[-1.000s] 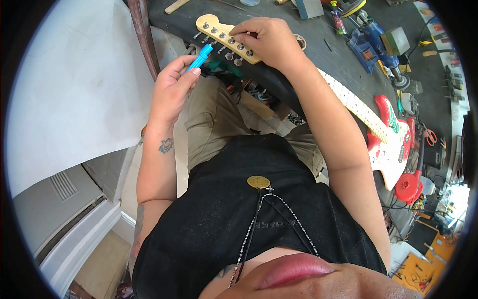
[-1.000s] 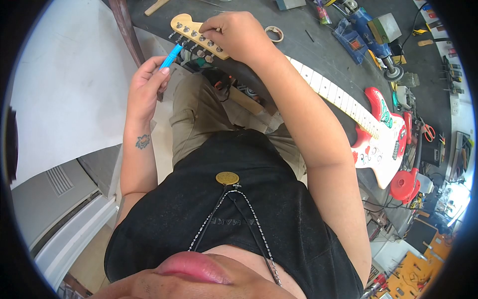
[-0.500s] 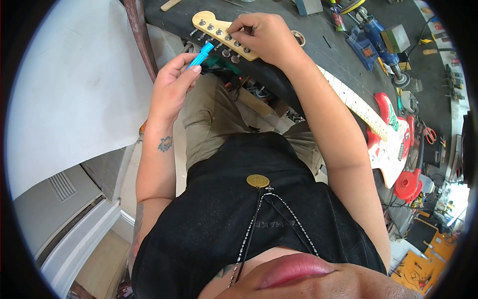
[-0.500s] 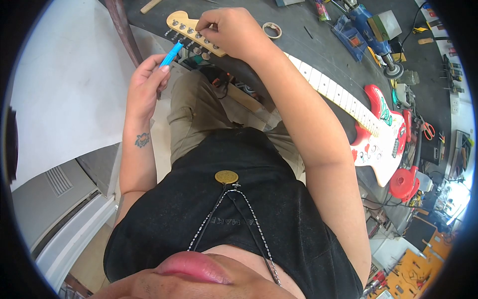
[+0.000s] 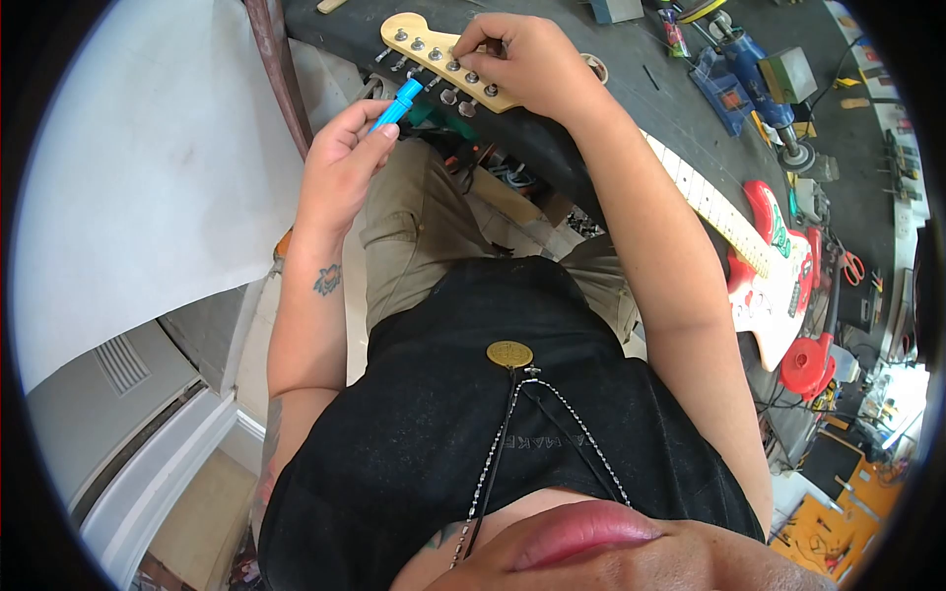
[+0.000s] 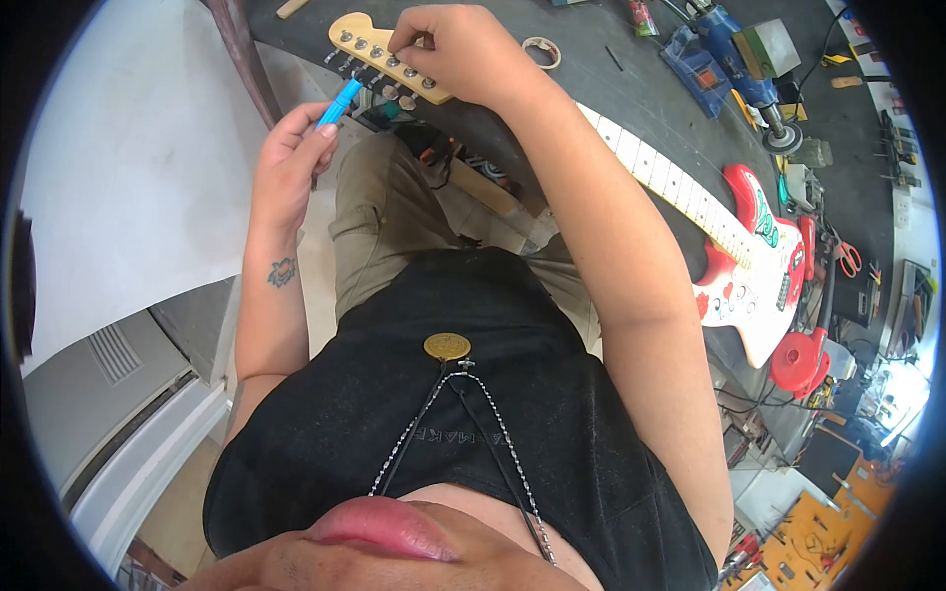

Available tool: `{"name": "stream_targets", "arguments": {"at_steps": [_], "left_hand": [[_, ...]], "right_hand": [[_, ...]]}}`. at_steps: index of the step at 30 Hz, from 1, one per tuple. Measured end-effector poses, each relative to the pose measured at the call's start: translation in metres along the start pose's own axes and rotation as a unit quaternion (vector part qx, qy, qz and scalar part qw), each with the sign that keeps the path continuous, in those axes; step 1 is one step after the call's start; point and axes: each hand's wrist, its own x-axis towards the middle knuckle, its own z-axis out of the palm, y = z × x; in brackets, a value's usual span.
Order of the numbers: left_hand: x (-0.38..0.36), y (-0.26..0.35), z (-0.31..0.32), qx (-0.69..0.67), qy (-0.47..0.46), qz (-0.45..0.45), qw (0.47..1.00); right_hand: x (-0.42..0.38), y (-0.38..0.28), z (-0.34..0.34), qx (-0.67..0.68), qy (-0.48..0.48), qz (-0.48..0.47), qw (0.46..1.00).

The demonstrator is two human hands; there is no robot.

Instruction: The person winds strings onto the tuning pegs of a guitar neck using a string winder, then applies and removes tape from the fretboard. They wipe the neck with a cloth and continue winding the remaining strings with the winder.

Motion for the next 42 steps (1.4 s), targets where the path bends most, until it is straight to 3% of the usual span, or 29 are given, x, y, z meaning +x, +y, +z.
{"name": "stream_targets", "arguments": {"at_steps": [8, 10, 17, 22, 35, 37, 40, 42], "left_hand": [[-0.002, -0.003, -0.004, -0.001, -0.003, -0.001, 1.000], [-0.004, -0.003, 0.000, 0.142, 0.047, 0.022, 0.989], [0.002, 0.001, 0.005, 0.224, 0.053, 0.072, 0.971], [0.008, 0.006, 0.014, 0.305, 0.089, 0.158, 0.935], [-0.010, 0.000, 0.006, 0.303, 0.135, 0.106, 0.937], [-0.007, -0.009, 0.003, 0.327, 0.145, 0.226, 0.906], [-0.005, -0.007, 0.004, 0.387, 0.129, 0.288, 0.866], [-0.009, -0.005, 0.009, 0.418, 0.141, 0.276, 0.854]], "right_hand": [[0.001, -0.010, -0.010, 0.045, -0.016, -0.004, 0.999], [0.001, -0.010, -0.011, 0.046, -0.024, 0.007, 0.999], [-0.003, -0.003, -0.004, 0.033, -0.016, 0.041, 0.998], [-0.004, -0.001, -0.004, 0.050, -0.016, 0.050, 0.997], [-0.012, -0.013, 0.003, 0.044, -0.046, 0.046, 0.997], [-0.012, -0.017, 0.000, 0.042, -0.052, 0.052, 0.996], [-0.012, -0.016, 0.002, 0.050, -0.051, 0.059, 0.996], [-0.012, -0.012, 0.002, 0.062, -0.046, 0.064, 0.995]]}}
